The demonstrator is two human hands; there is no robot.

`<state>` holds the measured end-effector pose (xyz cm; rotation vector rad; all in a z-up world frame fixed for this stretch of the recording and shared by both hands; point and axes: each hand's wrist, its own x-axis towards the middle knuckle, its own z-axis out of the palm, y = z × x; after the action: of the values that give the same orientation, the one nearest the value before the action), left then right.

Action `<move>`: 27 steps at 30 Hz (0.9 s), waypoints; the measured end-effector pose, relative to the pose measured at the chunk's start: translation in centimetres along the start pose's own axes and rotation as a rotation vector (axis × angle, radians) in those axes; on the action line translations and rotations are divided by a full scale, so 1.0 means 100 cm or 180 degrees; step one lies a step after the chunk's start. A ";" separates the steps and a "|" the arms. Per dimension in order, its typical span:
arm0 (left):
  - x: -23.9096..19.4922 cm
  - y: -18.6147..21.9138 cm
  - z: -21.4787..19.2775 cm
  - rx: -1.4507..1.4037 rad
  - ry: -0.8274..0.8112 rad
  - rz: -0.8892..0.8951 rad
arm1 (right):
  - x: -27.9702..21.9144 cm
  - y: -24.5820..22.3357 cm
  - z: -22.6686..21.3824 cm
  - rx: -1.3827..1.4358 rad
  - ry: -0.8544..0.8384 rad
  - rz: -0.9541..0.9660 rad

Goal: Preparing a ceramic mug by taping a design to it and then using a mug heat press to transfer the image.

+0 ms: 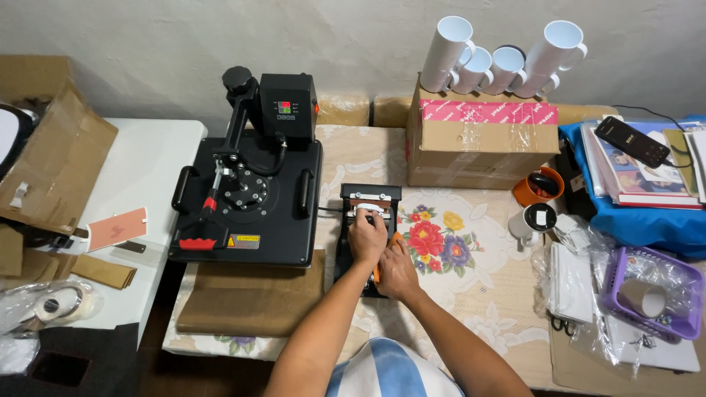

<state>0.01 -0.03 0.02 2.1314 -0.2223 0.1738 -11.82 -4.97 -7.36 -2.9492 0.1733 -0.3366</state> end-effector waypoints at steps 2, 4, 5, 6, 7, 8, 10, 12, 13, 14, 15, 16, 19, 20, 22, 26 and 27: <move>-0.001 0.003 -0.002 0.0003 0.0021 0.0034 | 0.000 -0.001 -0.002 0.0009 0.0013 -0.0002; -0.001 0.004 -0.003 0.0006 0.0040 0.0070 | 0.000 -0.001 -0.003 0.0019 0.0027 -0.0002; -0.001 0.005 -0.004 -0.0013 0.0041 0.0076 | 0.000 -0.001 -0.002 0.0019 0.0025 -0.0003; -0.001 0.005 -0.004 -0.0032 0.0040 0.0084 | 0.001 -0.001 -0.002 0.0018 0.0024 -0.0002; 0.000 0.003 -0.003 -0.0033 0.0038 0.0086 | 0.001 -0.002 -0.004 0.0017 0.0025 0.0001; 0.000 0.002 -0.003 -0.0032 0.0039 0.0089 | 0.001 -0.003 -0.006 0.0029 0.0011 0.0006; 0.000 0.001 -0.002 -0.0032 0.0039 0.0090 | 0.001 -0.004 -0.008 0.0040 -0.0005 0.0011; 0.000 0.000 -0.001 -0.0008 0.0045 0.0082 | 0.001 -0.003 -0.008 0.0062 -0.0026 0.0026; 0.001 -0.001 0.001 -0.0010 0.0046 0.0084 | 0.002 -0.004 -0.009 0.0061 -0.0025 0.0026; 0.001 -0.003 0.002 -0.0027 0.0058 0.0091 | 0.002 -0.005 -0.010 0.0106 0.0019 0.0021; 0.001 -0.005 0.003 -0.0044 0.0070 0.0099 | 0.001 -0.006 -0.011 0.0151 0.0062 0.0017; 0.001 -0.004 0.003 -0.0045 0.0075 0.0097 | 0.001 -0.004 -0.008 0.0149 0.0062 0.0011; 0.000 -0.003 0.002 -0.0016 0.0108 0.0124 | 0.000 -0.001 0.000 0.0085 0.0036 0.0021; 0.000 -0.002 0.001 -0.0019 0.0112 0.0130 | 0.000 0.000 0.000 0.0090 0.0034 0.0013; 0.000 -0.001 0.001 -0.0022 0.0114 0.0135 | 0.000 -0.001 -0.002 0.0094 0.0031 0.0004; 0.000 -0.002 0.001 -0.0018 0.0076 0.0097 | 0.000 0.000 0.001 0.0065 -0.0034 0.0032; 0.000 -0.002 0.001 -0.0014 0.0051 0.0067 | 0.000 0.001 0.003 0.0064 -0.0094 0.0054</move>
<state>0.04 -0.03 -0.24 2.1231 -0.2357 0.2026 -11.80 -5.00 -7.68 -2.9295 0.1899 -0.2908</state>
